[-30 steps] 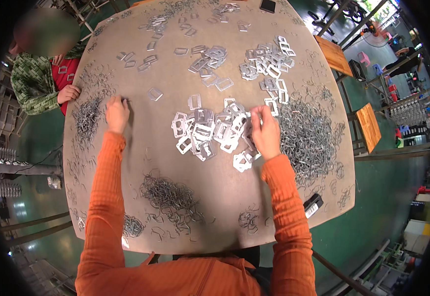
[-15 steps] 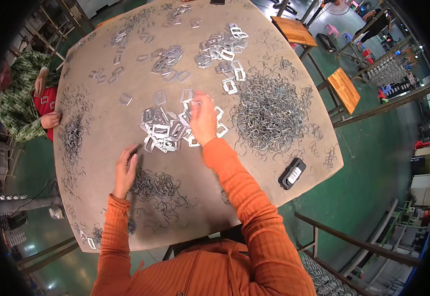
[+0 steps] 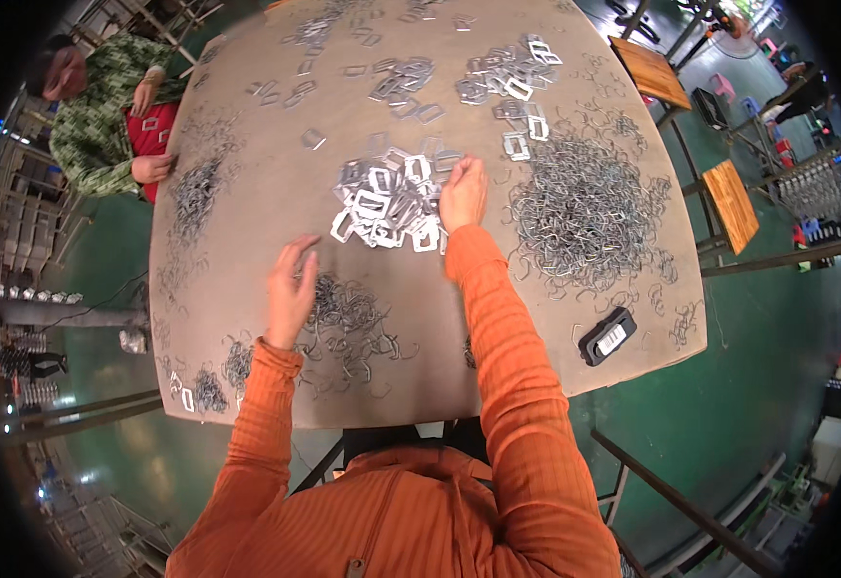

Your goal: The person strings small metal components onto a wire by picking them up from a table, sliding them onto the wire, and then hanging the finished string onto a rack.

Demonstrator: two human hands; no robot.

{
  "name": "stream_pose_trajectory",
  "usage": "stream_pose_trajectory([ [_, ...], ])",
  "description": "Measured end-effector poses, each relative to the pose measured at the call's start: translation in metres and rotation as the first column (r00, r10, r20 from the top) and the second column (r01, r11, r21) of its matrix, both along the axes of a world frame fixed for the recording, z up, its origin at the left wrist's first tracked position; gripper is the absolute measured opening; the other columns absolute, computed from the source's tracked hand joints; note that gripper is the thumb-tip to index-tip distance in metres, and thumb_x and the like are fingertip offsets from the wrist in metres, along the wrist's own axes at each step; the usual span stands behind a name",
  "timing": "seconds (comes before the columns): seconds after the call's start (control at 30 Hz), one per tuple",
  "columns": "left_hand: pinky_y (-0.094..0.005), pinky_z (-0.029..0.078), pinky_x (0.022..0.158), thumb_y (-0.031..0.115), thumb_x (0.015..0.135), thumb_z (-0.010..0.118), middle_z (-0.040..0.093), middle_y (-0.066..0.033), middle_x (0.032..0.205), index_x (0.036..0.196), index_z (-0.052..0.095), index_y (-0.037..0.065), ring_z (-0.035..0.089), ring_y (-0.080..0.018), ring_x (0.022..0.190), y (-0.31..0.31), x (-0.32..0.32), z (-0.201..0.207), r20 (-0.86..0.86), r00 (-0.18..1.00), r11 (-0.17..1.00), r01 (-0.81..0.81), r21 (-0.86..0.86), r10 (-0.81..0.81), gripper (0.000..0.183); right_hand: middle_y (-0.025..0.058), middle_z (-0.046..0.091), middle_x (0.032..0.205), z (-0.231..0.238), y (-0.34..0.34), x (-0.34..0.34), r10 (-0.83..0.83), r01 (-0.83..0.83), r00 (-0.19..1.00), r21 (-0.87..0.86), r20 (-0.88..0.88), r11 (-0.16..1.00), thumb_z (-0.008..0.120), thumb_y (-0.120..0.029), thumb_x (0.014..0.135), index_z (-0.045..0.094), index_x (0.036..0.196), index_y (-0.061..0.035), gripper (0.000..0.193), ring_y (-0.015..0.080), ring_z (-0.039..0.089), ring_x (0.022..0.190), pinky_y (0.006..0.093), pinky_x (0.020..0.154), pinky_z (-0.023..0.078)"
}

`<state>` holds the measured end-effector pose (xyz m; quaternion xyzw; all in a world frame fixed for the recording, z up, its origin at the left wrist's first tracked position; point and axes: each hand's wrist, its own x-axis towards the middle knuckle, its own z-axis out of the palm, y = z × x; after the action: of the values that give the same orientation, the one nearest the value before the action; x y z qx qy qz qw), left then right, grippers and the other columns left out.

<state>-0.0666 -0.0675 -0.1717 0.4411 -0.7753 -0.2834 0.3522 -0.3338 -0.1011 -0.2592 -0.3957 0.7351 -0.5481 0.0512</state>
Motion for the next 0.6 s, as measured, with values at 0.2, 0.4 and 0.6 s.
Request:
stream_pose_trajectory([
  [0.2,-0.0473,0.034,0.101,0.021,0.087,0.057,0.055,-0.0133,0.125,0.120,0.055,0.002,0.050,-0.0279,0.118,0.076,-0.046,-0.039,0.429,0.876,0.920,0.333,-0.205,-0.221,0.039,0.0216,0.062,0.102,0.025,0.027,0.023,0.200,-0.222,0.962,0.111,0.184,0.969,0.047,-0.017,0.093,0.049,0.098,-0.0027,0.015,0.0396,0.059,0.092,0.0455,0.078,0.045],
  [0.4,-0.0649,0.015,0.105,0.027,0.086,0.050,0.047,-0.0123,0.135,0.131,0.046,0.001,0.037,-0.0267,0.130,0.077,-0.028,-0.095,0.761,0.628,0.886,0.246,-0.393,0.163,0.052,0.0187,0.058,0.090,0.066,0.078,0.011,0.175,-0.179,0.983,-0.094,-0.048,0.979,0.052,-0.011,0.087,0.056,0.097,-0.0033,0.013,0.0364,0.056,0.088,0.0415,0.078,0.046],
  [0.6,-0.0629,0.001,0.109,0.016,0.079,0.050,0.053,-0.0129,0.126,0.124,0.050,-0.004,0.044,-0.0261,0.124,0.056,0.014,-0.108,0.719,0.542,0.812,0.108,-0.573,0.436,0.050,0.0131,0.058,0.084,0.110,0.182,-0.010,0.142,-0.141,0.983,0.018,-0.116,0.990,0.057,-0.013,0.085,0.055,0.089,-0.0051,0.009,0.0329,0.056,0.085,0.0405,0.073,0.045],
])
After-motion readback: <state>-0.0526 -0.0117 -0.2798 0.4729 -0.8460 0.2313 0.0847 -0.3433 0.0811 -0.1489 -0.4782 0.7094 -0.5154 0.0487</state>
